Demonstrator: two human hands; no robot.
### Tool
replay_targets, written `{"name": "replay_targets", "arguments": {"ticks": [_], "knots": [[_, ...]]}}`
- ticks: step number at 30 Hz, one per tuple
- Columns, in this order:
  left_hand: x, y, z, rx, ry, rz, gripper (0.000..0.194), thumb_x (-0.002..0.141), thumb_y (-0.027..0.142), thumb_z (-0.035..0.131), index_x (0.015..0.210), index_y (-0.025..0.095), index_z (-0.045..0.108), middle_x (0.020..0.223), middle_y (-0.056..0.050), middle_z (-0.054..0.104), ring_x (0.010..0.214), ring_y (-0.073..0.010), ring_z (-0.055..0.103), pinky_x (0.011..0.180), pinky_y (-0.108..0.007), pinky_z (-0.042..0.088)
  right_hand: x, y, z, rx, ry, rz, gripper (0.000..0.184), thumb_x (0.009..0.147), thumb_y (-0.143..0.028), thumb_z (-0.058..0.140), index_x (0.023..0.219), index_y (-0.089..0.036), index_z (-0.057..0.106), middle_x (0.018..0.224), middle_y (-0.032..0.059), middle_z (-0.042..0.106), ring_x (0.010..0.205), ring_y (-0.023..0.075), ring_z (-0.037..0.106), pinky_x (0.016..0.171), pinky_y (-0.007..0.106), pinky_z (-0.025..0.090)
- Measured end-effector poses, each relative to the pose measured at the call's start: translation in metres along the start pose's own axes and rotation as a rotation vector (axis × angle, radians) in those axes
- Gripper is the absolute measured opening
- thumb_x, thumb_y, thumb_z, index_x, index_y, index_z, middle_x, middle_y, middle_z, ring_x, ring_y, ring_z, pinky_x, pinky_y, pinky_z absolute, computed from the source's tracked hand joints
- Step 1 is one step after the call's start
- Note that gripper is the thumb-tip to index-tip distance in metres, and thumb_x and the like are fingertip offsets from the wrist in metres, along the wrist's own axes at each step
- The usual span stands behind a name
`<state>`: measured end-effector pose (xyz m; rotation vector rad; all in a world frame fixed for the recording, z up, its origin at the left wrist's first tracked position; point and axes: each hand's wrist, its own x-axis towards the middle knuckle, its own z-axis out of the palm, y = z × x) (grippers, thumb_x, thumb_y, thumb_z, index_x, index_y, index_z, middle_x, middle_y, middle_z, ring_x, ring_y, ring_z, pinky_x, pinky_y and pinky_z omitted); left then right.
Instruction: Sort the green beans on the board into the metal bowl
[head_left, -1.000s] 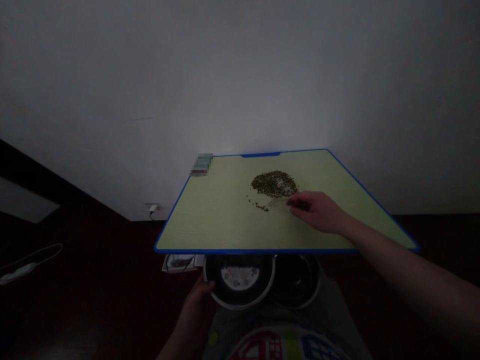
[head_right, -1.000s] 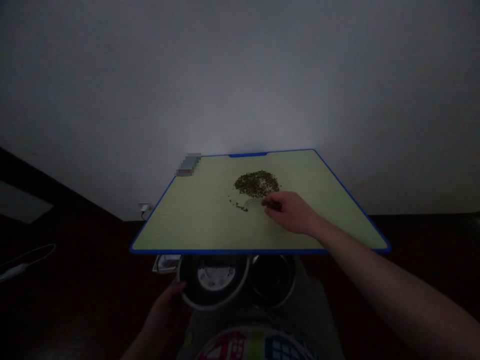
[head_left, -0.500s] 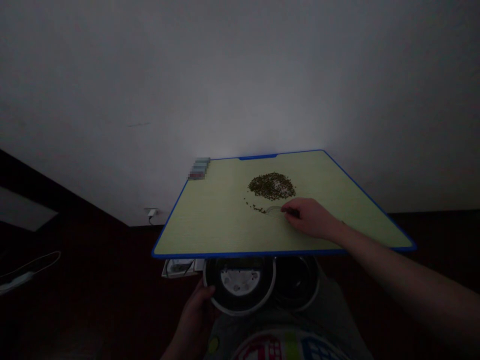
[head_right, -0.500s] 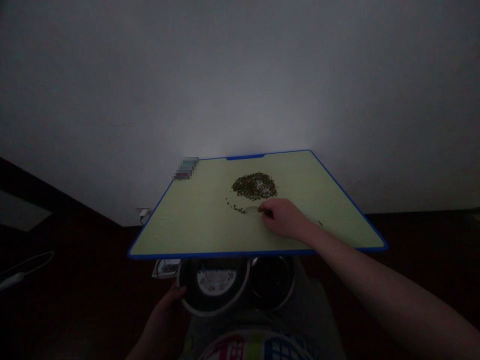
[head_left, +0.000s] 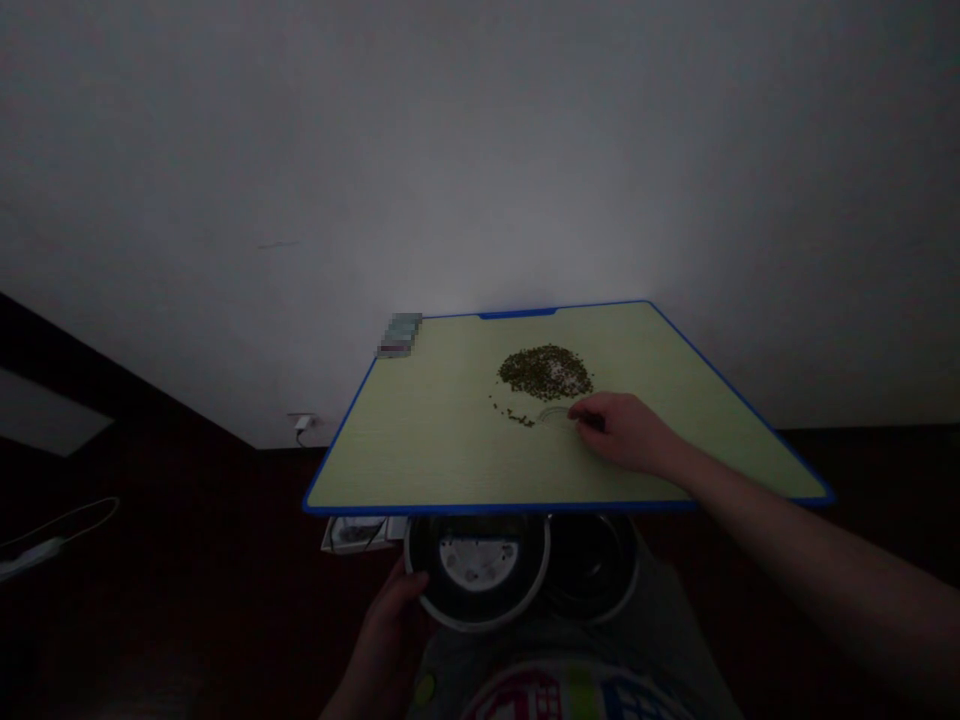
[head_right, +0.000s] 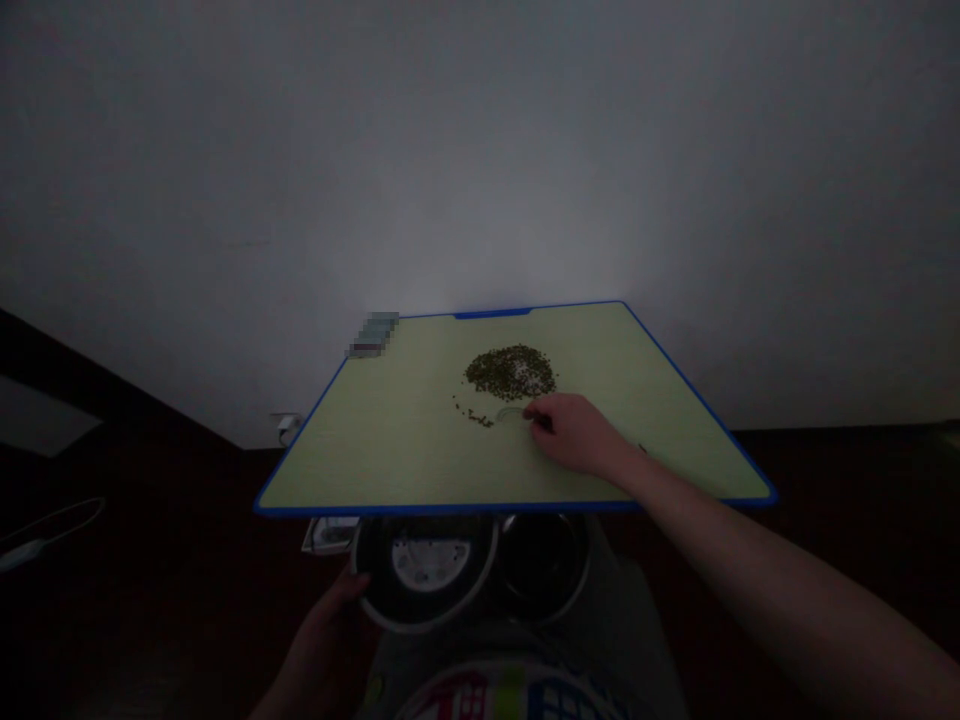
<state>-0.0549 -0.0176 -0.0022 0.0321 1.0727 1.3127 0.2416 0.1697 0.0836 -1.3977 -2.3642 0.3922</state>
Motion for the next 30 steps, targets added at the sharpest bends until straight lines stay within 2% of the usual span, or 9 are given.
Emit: {"name": "replay_targets", "arguments": {"ticks": [12,18,24,30], "knots": [[0.0003,0.0010,0.0001,0.030,0.029,-0.011,0.068,0.066,0.009,0.070,0.132,0.023,0.061,0.105,-0.010,0.081,0.100,-0.0366,0.073,0.090,-0.049,0.059,0.0053,-0.0057,-0.0016,-0.003,-0.004,-0.007,0.028,0.077,-0.016,0.053,0.094,-0.016,0.075,0.080,0.0063,0.073,0.068,0.0180,0.064,0.065,0.028,0.045],[0.0000,0.0013,0.0002,0.052,0.014,-0.002,0.070,0.069,0.009,0.069,0.136,0.023,0.056,0.105,-0.011,0.080,0.099,-0.0354,0.074,0.089,-0.048,0.059,-0.0012,-0.0056,-0.0043,0.008,-0.022,0.023,0.028,0.075,-0.015,0.054,0.094,-0.015,0.075,0.083,0.0069,0.074,0.071,0.0185,0.065,0.067,0.028,0.045],[-0.0001,0.0012,-0.0012,0.074,0.034,-0.010,0.072,0.070,0.011,0.070,0.139,0.022,0.053,0.099,-0.010,0.082,0.099,-0.0351,0.074,0.088,-0.047,0.059,0.0045,-0.0034,-0.0017,-0.008,-0.021,0.016,0.027,0.077,-0.017,0.053,0.093,-0.017,0.075,0.081,0.0062,0.073,0.070,0.0188,0.064,0.066,0.028,0.044],[0.0013,-0.0004,-0.0027,0.060,0.006,0.010,0.073,0.069,0.011,0.069,0.140,0.022,0.052,0.102,-0.010,0.081,0.100,-0.0357,0.074,0.091,-0.048,0.058,0.0074,-0.0033,-0.0001,0.014,-0.033,0.000,0.026,0.076,-0.016,0.054,0.092,-0.017,0.074,0.081,0.0058,0.073,0.070,0.0181,0.064,0.065,0.028,0.044]]}}
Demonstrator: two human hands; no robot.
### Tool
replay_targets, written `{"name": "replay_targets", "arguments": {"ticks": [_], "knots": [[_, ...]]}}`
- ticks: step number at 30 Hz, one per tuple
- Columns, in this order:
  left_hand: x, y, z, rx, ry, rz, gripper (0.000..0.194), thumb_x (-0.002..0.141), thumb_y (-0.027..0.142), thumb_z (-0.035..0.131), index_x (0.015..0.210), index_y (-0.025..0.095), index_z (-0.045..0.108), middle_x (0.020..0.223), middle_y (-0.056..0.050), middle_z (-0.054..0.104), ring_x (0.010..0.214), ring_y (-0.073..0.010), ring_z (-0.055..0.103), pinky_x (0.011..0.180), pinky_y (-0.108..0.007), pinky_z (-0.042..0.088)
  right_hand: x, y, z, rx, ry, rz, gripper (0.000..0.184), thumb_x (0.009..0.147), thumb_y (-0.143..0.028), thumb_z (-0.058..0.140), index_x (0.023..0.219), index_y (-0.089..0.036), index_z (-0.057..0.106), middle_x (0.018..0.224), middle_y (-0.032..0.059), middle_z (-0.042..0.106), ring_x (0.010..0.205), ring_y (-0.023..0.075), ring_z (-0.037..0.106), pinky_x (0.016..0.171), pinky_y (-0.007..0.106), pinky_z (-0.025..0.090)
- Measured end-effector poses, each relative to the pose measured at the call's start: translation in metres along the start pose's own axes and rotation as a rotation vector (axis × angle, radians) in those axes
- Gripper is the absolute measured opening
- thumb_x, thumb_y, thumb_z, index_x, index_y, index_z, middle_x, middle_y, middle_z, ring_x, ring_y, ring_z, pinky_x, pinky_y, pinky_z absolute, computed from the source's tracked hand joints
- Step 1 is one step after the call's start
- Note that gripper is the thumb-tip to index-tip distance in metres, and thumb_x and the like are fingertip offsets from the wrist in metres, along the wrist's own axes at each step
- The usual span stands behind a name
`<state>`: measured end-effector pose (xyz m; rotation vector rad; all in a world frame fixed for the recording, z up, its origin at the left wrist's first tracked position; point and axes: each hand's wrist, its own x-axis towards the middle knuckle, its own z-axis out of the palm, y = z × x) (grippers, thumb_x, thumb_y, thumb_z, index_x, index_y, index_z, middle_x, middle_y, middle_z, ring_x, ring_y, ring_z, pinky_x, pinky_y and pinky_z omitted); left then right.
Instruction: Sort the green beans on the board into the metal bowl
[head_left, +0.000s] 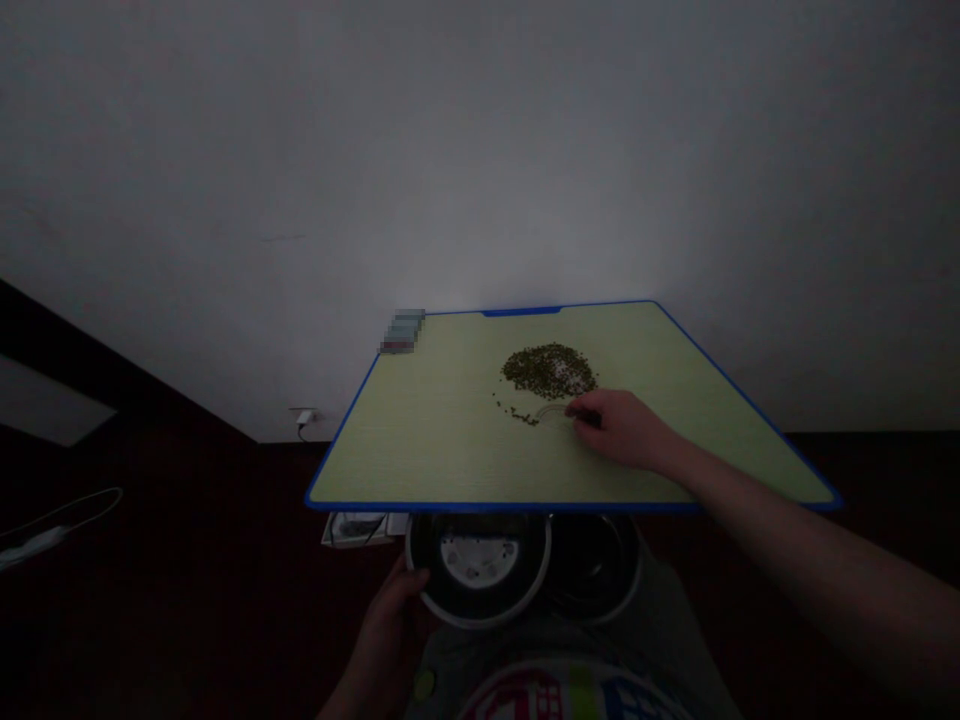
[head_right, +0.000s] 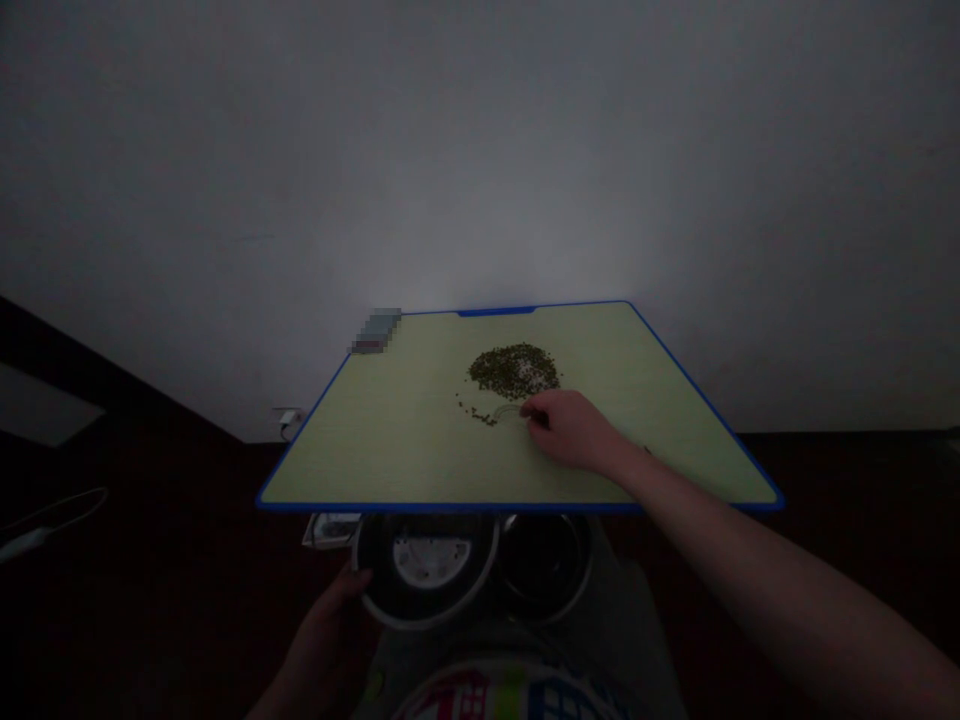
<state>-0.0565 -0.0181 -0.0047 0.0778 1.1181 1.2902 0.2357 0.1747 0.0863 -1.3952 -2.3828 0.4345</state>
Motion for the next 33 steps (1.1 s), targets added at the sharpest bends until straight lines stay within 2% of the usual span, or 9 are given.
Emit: {"name": "replay_targets", "arguments": {"ticks": [10,16,23,33], "knots": [[0.0012,-0.0002,-0.0012,-0.013,-0.019,-0.021,0.067,0.070,0.011,0.069,0.135,0.021,0.057,0.105,-0.010,0.081,0.102,-0.0356,0.073,0.091,-0.048,0.058,-0.0015,-0.0015,0.0000,0.007,-0.015,-0.007,0.028,0.077,-0.016,0.053,0.094,-0.017,0.075,0.078,0.0054,0.073,0.068,0.0170,0.063,0.065,0.027,0.045],[0.0031,-0.0032,-0.0019,-0.070,-0.027,-0.042,0.071,0.069,0.011,0.070,0.138,0.022,0.055,0.110,-0.011,0.079,0.101,-0.0358,0.073,0.089,-0.047,0.059,0.0007,-0.0031,0.0012,-0.011,-0.018,-0.027,0.027,0.077,-0.016,0.053,0.093,-0.017,0.075,0.080,0.0054,0.073,0.068,0.0167,0.063,0.064,0.027,0.044],[-0.0024,0.0004,0.0051,-0.024,0.001,-0.018,0.073,0.070,0.008,0.069,0.139,0.023,0.054,0.109,-0.010,0.080,0.098,-0.0338,0.074,0.087,-0.044,0.060,0.0018,-0.0011,0.0031,-0.017,-0.005,-0.025,0.026,0.076,-0.015,0.054,0.092,-0.018,0.074,0.080,0.0053,0.072,0.070,0.0174,0.063,0.065,0.027,0.044],[0.0008,-0.0027,0.0040,-0.029,-0.054,0.010,0.069,0.072,0.010,0.067,0.139,0.022,0.053,0.110,-0.010,0.080,0.104,-0.0339,0.072,0.091,-0.046,0.058,0.0007,-0.0033,0.0012,-0.015,-0.034,-0.038,0.027,0.077,-0.016,0.054,0.094,-0.016,0.075,0.081,0.0064,0.072,0.071,0.0175,0.063,0.065,0.027,0.043]]}}
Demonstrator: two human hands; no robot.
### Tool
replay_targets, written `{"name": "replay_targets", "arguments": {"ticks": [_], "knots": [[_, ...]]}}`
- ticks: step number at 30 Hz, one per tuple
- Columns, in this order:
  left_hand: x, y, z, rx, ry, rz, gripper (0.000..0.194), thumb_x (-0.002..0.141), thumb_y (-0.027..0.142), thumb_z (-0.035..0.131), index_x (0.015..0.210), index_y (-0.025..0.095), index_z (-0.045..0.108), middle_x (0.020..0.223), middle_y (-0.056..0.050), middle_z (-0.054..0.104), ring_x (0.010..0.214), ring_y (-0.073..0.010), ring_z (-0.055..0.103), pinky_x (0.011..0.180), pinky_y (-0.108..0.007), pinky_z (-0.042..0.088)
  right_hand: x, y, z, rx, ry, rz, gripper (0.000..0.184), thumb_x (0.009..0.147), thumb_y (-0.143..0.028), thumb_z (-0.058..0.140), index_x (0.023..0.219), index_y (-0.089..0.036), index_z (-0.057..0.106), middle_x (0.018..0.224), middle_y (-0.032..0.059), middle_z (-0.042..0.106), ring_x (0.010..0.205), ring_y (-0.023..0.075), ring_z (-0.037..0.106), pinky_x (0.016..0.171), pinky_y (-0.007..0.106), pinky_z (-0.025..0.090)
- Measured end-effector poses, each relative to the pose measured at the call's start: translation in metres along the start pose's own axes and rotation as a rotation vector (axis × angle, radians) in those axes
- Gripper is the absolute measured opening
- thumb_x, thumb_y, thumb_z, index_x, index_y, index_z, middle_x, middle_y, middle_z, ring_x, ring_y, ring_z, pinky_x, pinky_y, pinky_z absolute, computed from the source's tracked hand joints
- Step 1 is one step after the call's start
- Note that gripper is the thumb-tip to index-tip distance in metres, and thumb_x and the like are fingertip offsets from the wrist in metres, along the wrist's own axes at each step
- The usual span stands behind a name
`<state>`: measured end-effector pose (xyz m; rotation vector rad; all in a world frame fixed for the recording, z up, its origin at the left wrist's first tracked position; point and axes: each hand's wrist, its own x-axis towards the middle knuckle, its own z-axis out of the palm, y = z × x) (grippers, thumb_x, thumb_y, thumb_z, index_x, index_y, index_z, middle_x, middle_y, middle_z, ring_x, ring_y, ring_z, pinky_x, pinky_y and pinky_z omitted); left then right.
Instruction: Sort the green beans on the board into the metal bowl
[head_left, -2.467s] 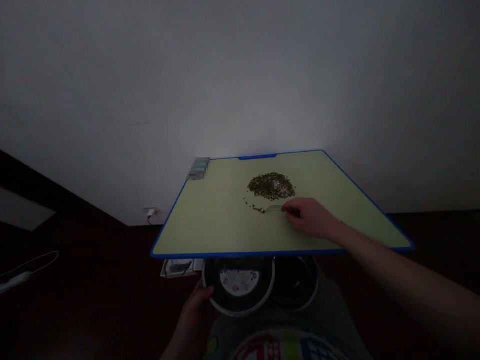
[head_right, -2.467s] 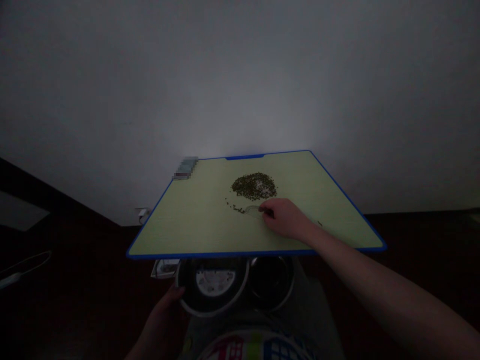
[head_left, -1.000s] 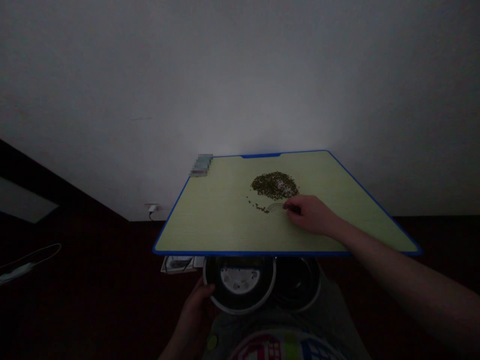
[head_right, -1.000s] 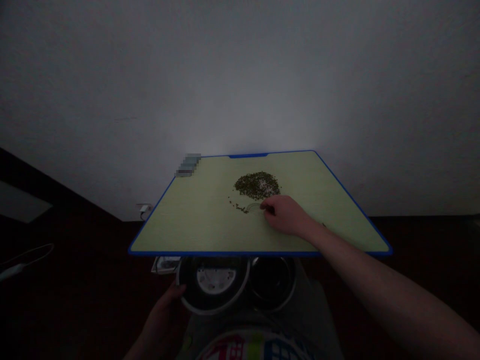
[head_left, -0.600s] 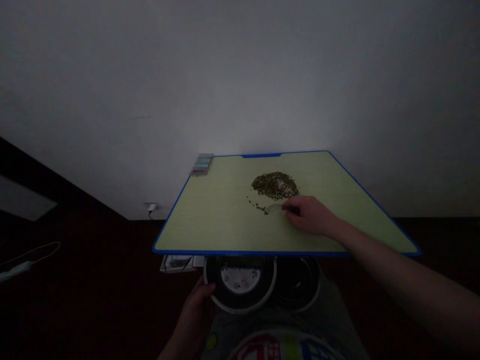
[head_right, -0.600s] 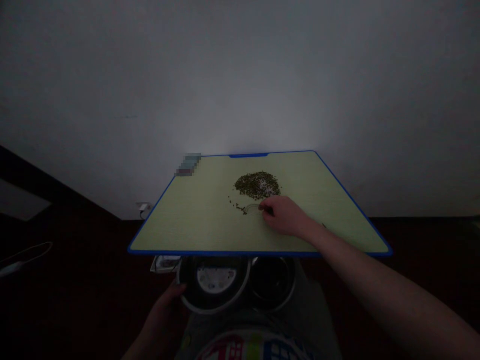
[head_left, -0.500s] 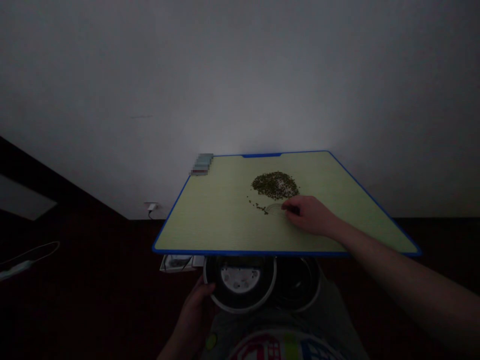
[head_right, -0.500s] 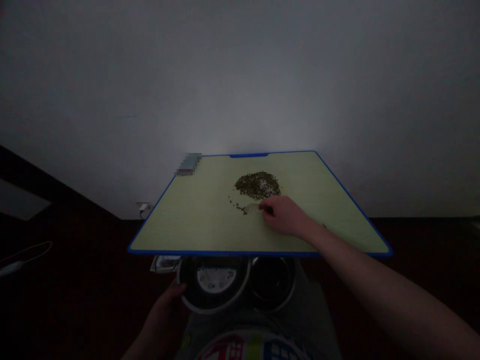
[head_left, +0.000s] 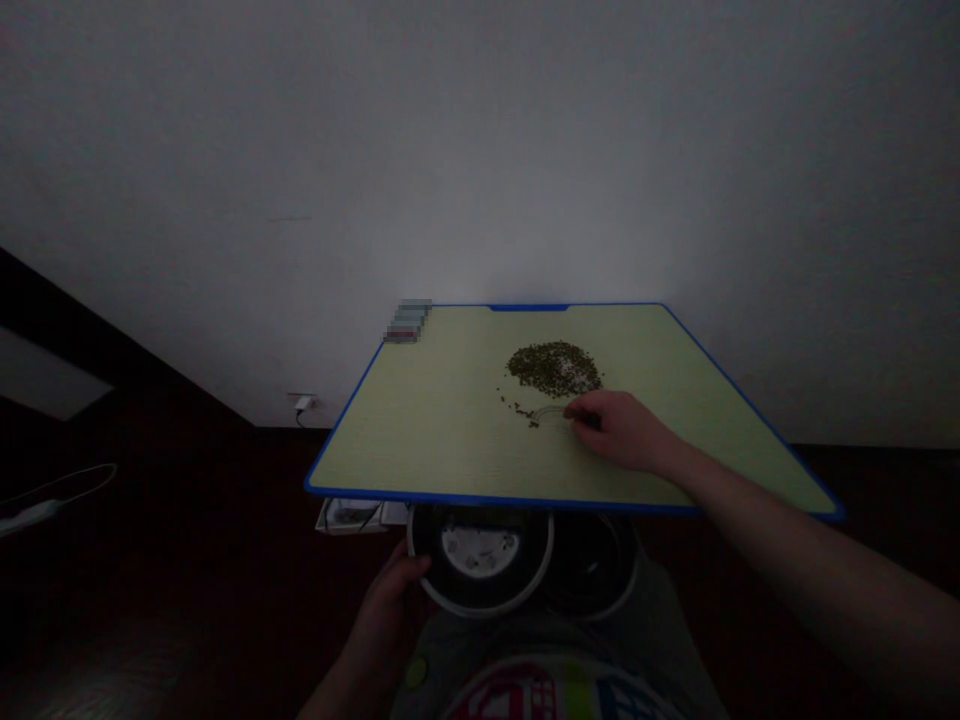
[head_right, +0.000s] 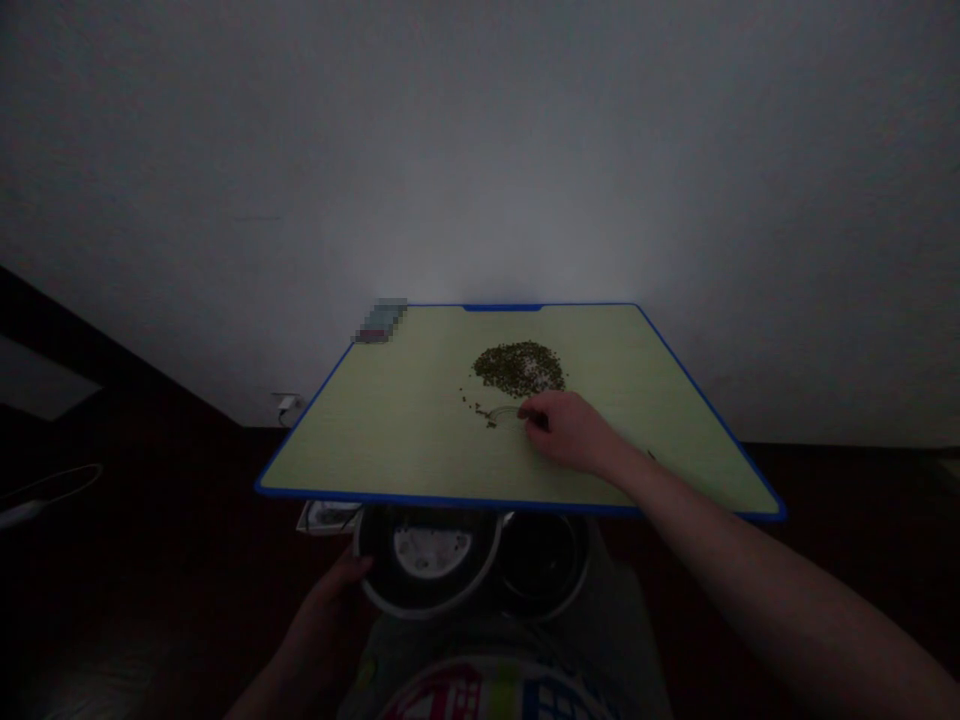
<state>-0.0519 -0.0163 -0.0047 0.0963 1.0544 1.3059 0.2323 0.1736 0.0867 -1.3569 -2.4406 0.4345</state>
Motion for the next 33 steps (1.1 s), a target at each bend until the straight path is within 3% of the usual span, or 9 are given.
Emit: {"name": "replay_targets", "arguments": {"ticks": [5,15,26,33], "knots": [[0.002,0.002,0.000,-0.002,0.002,-0.010,0.073,0.068,0.009,0.070,0.138,0.022,0.054,0.109,-0.011,0.080,0.101,-0.0349,0.073,0.088,-0.047,0.060,0.002,-0.007,0.002,0.027,-0.021,-0.011,0.027,0.076,-0.014,0.054,0.093,-0.017,0.074,0.079,0.0053,0.072,0.069,0.0166,0.062,0.065,0.027,0.043],[0.005,0.003,0.001,0.069,0.028,0.041,0.061,0.073,0.008,0.066,0.132,0.019,0.056,0.094,-0.010,0.082,0.099,-0.0328,0.074,0.086,-0.045,0.060,0.012,-0.020,0.012,0.089,-0.048,-0.048,0.027,0.077,-0.014,0.055,0.095,-0.014,0.075,0.082,0.0070,0.074,0.069,0.0162,0.063,0.066,0.026,0.044],[0.015,0.000,-0.006,-0.009,0.003,-0.003,0.075,0.071,0.008,0.068,0.141,0.022,0.048,0.099,-0.010,0.081,0.099,-0.0339,0.074,0.087,-0.046,0.059,0.009,-0.037,0.021,0.164,-0.078,-0.074,0.023,0.077,-0.015,0.056,0.090,-0.014,0.075,0.078,0.0061,0.074,0.066,0.0154,0.062,0.062,0.025,0.042],[0.011,-0.001,-0.004,0.008,0.001,-0.024,0.063,0.073,0.011,0.067,0.135,0.018,0.055,0.107,-0.012,0.080,0.097,-0.0337,0.075,0.085,-0.046,0.060,0.003,-0.052,0.028,0.247,-0.146,-0.072,0.023,0.076,-0.015,0.059,0.092,-0.013,0.075,0.077,0.0061,0.073,0.065,0.0142,0.061,0.061,0.024,0.043]]}}
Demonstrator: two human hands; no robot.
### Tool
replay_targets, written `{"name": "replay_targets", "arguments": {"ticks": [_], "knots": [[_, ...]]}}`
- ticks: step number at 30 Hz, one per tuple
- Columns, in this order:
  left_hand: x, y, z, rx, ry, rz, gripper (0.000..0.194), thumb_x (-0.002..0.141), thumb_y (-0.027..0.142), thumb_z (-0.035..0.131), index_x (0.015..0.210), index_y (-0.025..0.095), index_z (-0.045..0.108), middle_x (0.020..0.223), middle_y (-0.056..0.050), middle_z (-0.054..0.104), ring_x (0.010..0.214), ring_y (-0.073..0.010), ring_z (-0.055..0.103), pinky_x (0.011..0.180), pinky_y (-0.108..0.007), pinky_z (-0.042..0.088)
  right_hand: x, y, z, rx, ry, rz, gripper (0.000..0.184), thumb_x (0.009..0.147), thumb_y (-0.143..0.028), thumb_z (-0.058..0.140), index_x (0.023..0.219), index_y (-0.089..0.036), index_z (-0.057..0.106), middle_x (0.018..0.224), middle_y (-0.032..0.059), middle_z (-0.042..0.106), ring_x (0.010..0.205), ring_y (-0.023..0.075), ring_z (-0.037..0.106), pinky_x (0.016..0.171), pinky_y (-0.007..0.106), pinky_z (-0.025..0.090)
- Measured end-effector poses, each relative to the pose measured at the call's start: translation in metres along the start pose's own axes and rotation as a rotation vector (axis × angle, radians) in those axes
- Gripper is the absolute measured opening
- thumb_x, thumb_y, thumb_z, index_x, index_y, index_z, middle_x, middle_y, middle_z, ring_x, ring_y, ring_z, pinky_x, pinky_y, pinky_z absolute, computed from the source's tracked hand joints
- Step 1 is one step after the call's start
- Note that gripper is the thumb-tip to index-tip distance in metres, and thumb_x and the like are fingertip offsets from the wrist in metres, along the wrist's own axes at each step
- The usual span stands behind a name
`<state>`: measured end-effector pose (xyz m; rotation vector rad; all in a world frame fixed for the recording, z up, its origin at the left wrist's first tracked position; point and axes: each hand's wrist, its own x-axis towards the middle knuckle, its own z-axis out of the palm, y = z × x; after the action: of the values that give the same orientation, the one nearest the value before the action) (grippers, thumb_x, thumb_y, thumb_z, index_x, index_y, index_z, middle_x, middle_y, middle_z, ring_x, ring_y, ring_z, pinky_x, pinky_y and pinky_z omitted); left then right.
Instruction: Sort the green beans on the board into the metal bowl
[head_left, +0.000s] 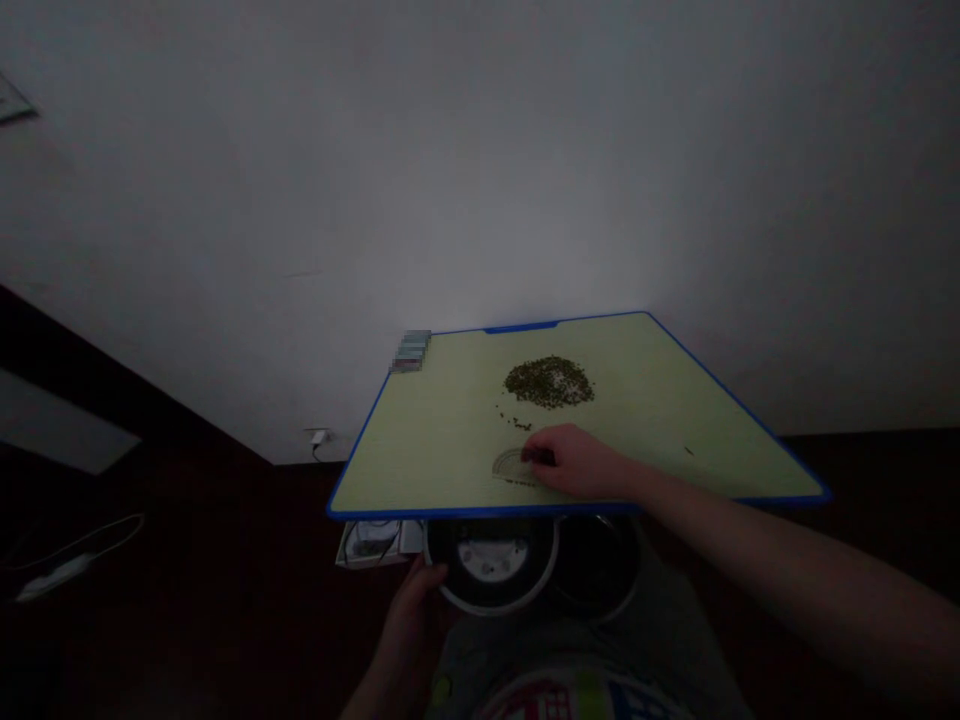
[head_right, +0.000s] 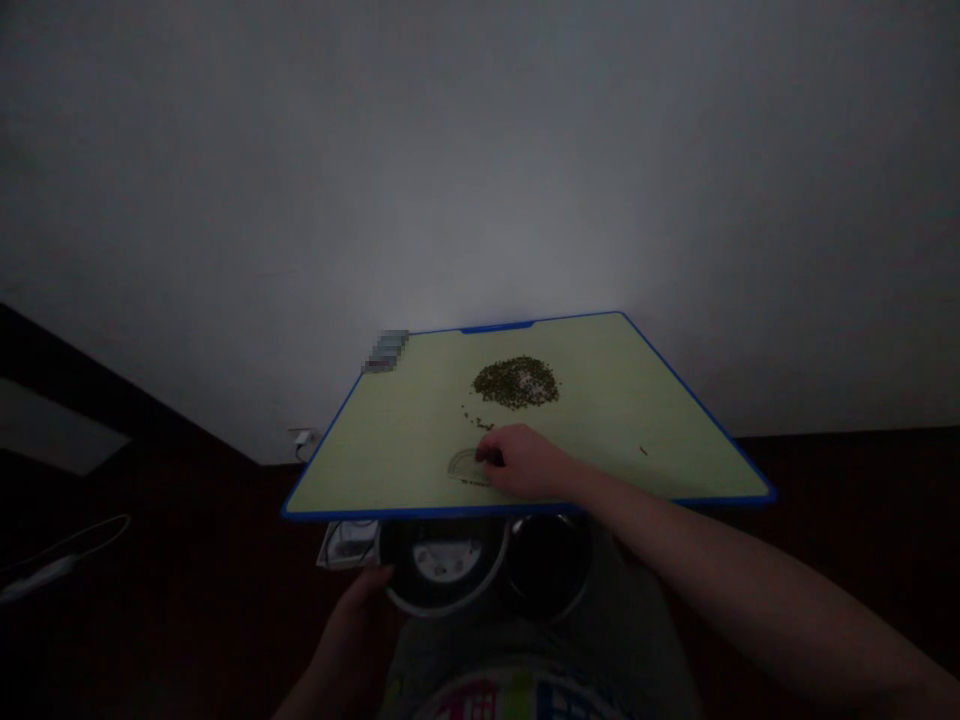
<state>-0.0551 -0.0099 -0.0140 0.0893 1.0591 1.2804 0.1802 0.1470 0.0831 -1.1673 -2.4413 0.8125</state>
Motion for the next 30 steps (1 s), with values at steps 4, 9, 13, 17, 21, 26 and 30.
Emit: {"name": "replay_targets", "arguments": {"ticks": [4,9,13,17,21,26,30], "knots": [[-0.004,-0.001,0.002,0.013,0.019,-0.003,0.055,0.076,0.013,0.066,0.130,0.017,0.059,0.111,-0.012,0.079,0.097,-0.0336,0.075,0.084,-0.046,0.060,0.000,-0.004,0.006,0.047,-0.031,-0.006,0.024,0.075,-0.014,0.060,0.093,-0.013,0.075,0.077,0.0059,0.072,0.064,0.0139,0.060,0.060,0.024,0.042],[-0.002,-0.002,0.000,0.003,-0.023,0.030,0.060,0.074,0.012,0.066,0.133,0.019,0.057,0.107,-0.011,0.080,0.098,-0.0328,0.075,0.085,-0.046,0.060,0.000,-0.008,0.013,0.093,-0.046,-0.007,0.024,0.076,-0.015,0.060,0.094,-0.012,0.075,0.075,0.0052,0.072,0.063,0.0134,0.060,0.060,0.023,0.043],[0.001,-0.003,0.000,0.001,-0.038,0.028,0.065,0.075,0.011,0.065,0.137,0.022,0.053,0.105,-0.010,0.080,0.097,-0.0321,0.075,0.085,-0.047,0.060,-0.002,-0.013,0.015,0.089,-0.021,-0.010,0.026,0.076,-0.015,0.059,0.097,-0.013,0.075,0.077,0.0055,0.073,0.065,0.0138,0.062,0.062,0.024,0.043],[0.002,-0.006,0.001,0.013,-0.031,0.024,0.069,0.072,0.010,0.067,0.138,0.023,0.051,0.103,-0.009,0.081,0.098,-0.0312,0.075,0.083,-0.044,0.060,-0.002,-0.019,0.019,0.090,-0.011,-0.013,0.027,0.076,-0.014,0.059,0.098,-0.012,0.075,0.077,0.0059,0.073,0.064,0.0137,0.061,0.062,0.024,0.043],[0.004,-0.007,0.000,0.001,-0.033,0.002,0.069,0.070,0.011,0.069,0.136,0.023,0.054,0.100,-0.008,0.081,0.095,-0.0310,0.075,0.083,-0.044,0.060,0.002,-0.025,0.023,0.121,-0.044,-0.019,0.027,0.075,-0.014,0.060,0.097,-0.011,0.075,0.076,0.0057,0.073,0.063,0.0130,0.059,0.060,0.024,0.043],[0.003,-0.006,0.000,0.004,-0.021,-0.010,0.065,0.070,0.011,0.068,0.133,0.020,0.057,0.097,-0.009,0.081,0.092,-0.0324,0.076,0.081,-0.045,0.061,0.008,-0.022,0.012,0.196,-0.043,-0.007,0.023,0.074,-0.015,0.062,0.093,-0.012,0.074,0.072,0.0036,0.070,0.062,0.0130,0.059,0.059,0.024,0.044],[0.002,-0.007,0.001,0.010,-0.021,-0.006,0.061,0.070,0.012,0.068,0.130,0.018,0.059,0.092,-0.010,0.081,0.091,-0.0330,0.076,0.081,-0.045,0.061,0.011,-0.012,-0.013,0.292,0.046,0.056,0.021,0.076,-0.018,0.061,0.094,-0.014,0.072,0.066,0.0007,0.067,0.057,0.0123,0.058,0.059,0.025,0.045]]}}
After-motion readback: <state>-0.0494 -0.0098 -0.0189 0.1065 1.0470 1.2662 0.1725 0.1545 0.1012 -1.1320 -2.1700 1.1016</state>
